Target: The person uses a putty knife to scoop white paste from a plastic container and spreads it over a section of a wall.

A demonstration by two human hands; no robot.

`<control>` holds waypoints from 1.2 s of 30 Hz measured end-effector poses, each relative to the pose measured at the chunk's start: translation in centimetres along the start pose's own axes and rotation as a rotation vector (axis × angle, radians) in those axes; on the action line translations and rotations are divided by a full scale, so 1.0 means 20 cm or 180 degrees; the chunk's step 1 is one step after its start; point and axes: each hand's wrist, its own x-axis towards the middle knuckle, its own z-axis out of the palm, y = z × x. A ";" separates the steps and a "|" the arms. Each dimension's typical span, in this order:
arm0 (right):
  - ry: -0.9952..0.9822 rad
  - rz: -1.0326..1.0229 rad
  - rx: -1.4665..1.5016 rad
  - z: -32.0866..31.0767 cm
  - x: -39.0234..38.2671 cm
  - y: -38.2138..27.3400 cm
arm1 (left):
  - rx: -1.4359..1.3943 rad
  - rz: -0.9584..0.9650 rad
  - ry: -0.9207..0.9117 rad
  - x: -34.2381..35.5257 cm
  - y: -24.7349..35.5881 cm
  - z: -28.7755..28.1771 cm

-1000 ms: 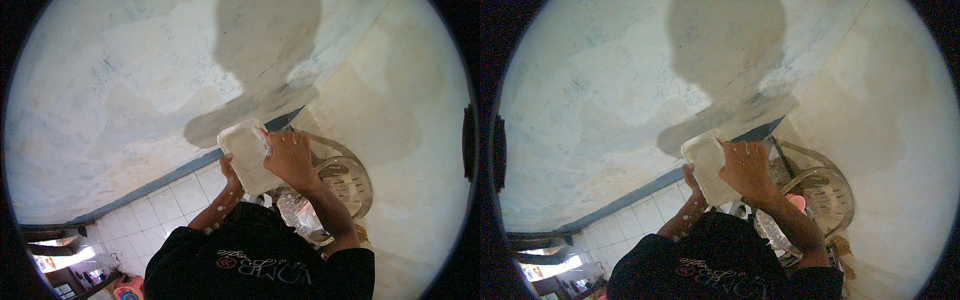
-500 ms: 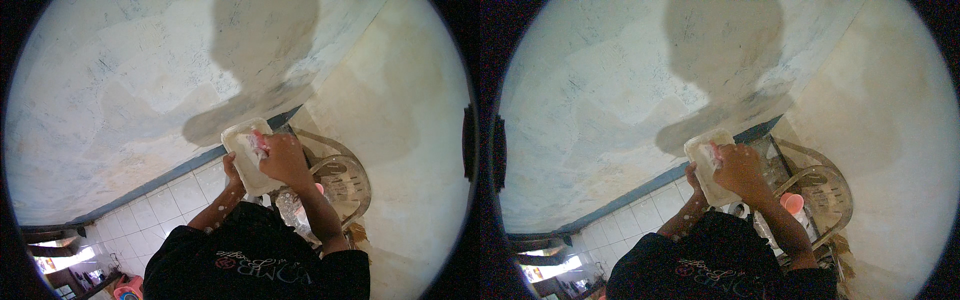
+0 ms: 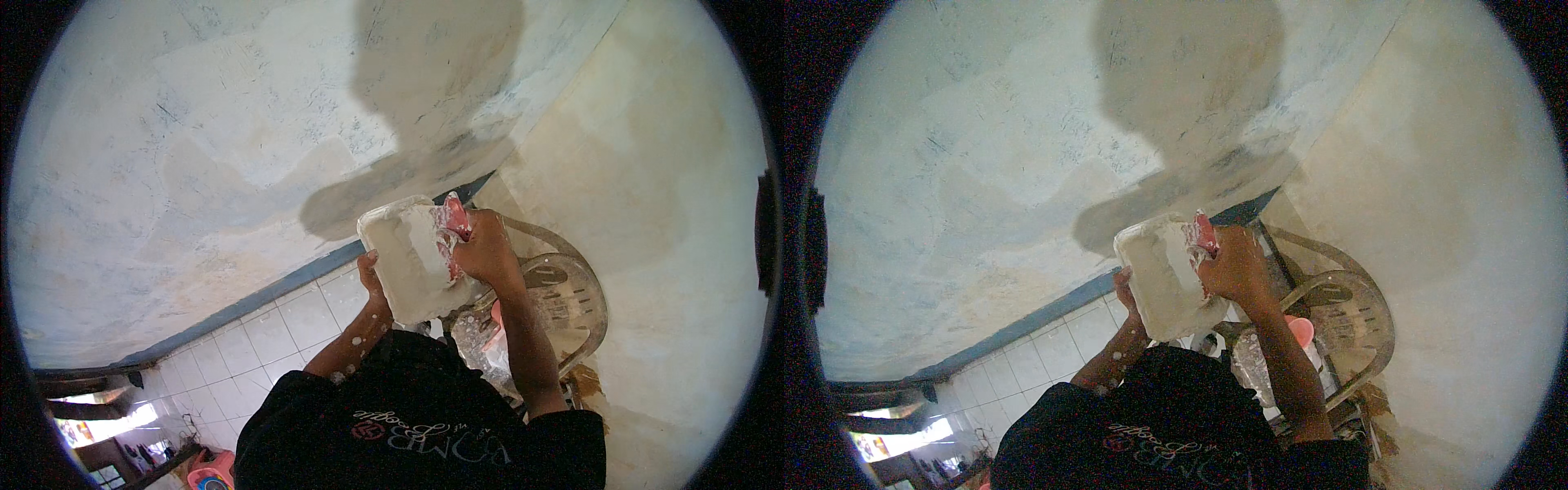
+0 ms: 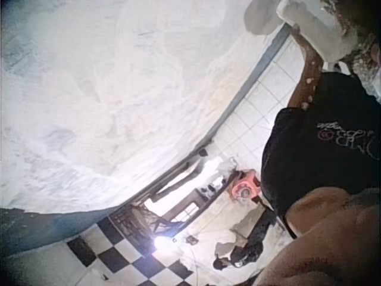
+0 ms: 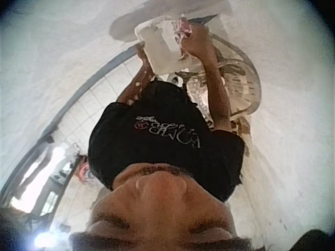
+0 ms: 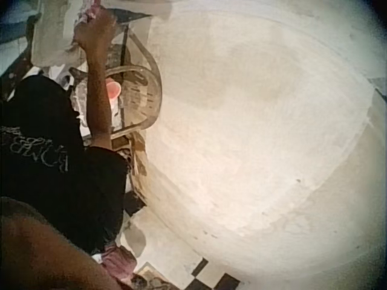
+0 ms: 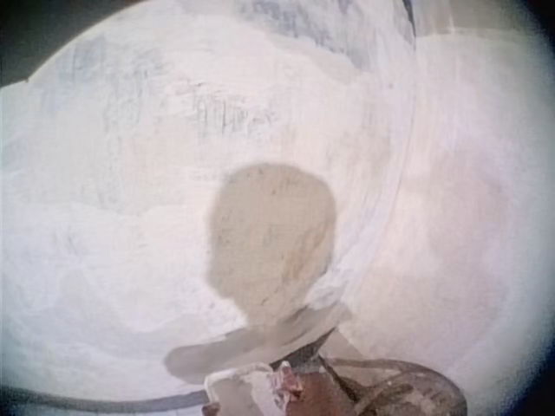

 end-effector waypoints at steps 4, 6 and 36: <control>0.0171 -0.0080 0.0111 0.10 -0.01 0.05 | 0.0103 0.0003 0.0023 -0.01 0.01 0.05; 0.0373 -0.0397 -0.0513 0.13 0.00 0.09 | 0.0161 0.0016 0.0030 -0.01 0.01 0.06; 0.0129 -0.0235 0.0022 0.11 -0.01 -0.01 | 0.0337 0.0079 -0.0065 0.01 0.03 0.06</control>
